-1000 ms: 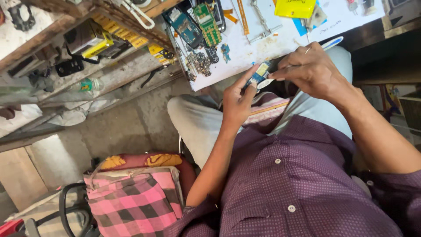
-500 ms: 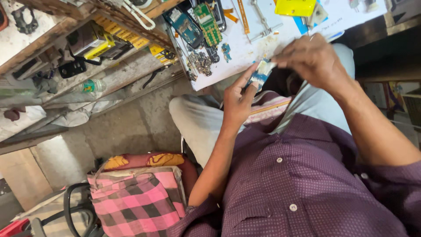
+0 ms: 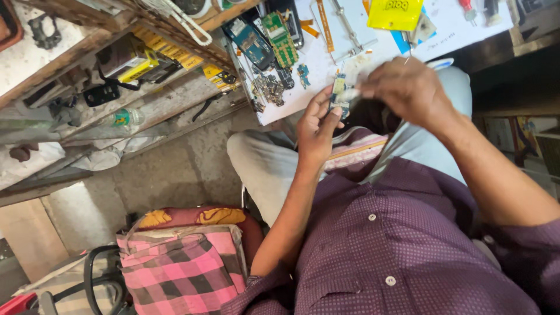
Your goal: The person sits at a cluttered repair workbench holding a green circuit board steady with one hand while touching its components with a soldering iron. They then set the board down, pick up a smaller blue board, and scrub it with a brush.
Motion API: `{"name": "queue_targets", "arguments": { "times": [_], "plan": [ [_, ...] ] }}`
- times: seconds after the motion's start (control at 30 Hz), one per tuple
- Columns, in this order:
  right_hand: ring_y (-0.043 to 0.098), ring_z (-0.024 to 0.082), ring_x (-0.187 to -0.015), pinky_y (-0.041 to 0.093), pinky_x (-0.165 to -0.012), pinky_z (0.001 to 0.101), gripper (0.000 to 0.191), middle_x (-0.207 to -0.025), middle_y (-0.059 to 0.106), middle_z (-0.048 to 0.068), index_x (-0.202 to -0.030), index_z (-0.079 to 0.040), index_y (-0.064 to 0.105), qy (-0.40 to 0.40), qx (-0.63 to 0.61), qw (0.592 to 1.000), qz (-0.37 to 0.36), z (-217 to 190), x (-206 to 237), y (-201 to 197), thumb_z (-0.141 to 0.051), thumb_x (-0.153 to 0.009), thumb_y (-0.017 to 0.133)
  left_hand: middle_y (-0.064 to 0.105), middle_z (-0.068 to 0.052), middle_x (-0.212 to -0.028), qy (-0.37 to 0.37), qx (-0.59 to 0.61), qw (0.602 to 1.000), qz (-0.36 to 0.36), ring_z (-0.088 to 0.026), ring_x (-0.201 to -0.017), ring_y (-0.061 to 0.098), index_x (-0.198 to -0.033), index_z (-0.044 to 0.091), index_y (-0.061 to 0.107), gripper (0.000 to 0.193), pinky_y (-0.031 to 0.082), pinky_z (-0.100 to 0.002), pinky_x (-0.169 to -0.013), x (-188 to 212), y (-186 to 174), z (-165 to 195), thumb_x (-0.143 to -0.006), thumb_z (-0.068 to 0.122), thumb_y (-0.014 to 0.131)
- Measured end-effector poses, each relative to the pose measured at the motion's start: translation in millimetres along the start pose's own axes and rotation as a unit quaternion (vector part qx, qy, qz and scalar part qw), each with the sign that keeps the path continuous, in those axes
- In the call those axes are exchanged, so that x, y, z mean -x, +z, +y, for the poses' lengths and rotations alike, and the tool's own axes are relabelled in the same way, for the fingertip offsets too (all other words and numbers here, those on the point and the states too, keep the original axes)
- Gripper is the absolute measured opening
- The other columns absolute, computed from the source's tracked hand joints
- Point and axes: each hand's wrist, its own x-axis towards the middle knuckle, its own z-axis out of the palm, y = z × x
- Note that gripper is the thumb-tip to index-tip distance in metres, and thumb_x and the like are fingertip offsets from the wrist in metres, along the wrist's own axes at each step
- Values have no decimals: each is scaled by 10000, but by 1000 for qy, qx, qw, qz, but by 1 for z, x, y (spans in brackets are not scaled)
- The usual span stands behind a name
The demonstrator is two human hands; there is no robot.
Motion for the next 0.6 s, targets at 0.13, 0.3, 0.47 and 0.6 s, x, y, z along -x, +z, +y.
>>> {"name": "queue_targets", "arguments": {
  "times": [0.13, 0.3, 0.47, 0.6],
  "plan": [
    [706, 259, -1014, 541, -890, 378, 157, -1071, 748, 53, -1044, -118, 777, 2, 11, 1000, 9, -4, -3, -1, -29, -918, 750, 686, -82, -1304, 1, 27, 1000, -1, -101, -1047, 658, -1482, -16, 487, 467, 541, -241, -802, -2, 0, -5, -1035, 41, 609],
    [699, 276, -933, 541, -837, 390, 228, -982, 748, 62, -993, -123, 809, -19, 60, 998, -3, -6, -6, 0, 10, -813, 768, 698, -96, -1253, 16, 38, 999, 5, -112, -1061, 658, -1454, -22, 504, 435, 566, -267, -823, -5, 2, -3, -1038, 38, 616],
    [704, 284, -1017, 557, -865, 346, 157, -1129, 726, 136, -1101, -9, 725, 76, 45, 984, 156, 22, -8, -23, 92, -981, 711, 709, -113, -1195, 19, 74, 996, 35, -127, -1013, 685, -1386, -34, 509, 389, 592, -283, -837, -9, 7, -1, -1022, 20, 635],
    [695, 337, -981, 549, -823, 384, 245, -1137, 710, 197, -1152, 63, 694, 109, 84, 973, 188, 38, -6, -35, 132, -917, 692, 729, -105, -1085, 16, 70, 995, 68, -127, -932, 702, -1345, -42, 528, 382, 602, -282, -789, -13, 6, 0, -994, 33, 658]
  ]
}}
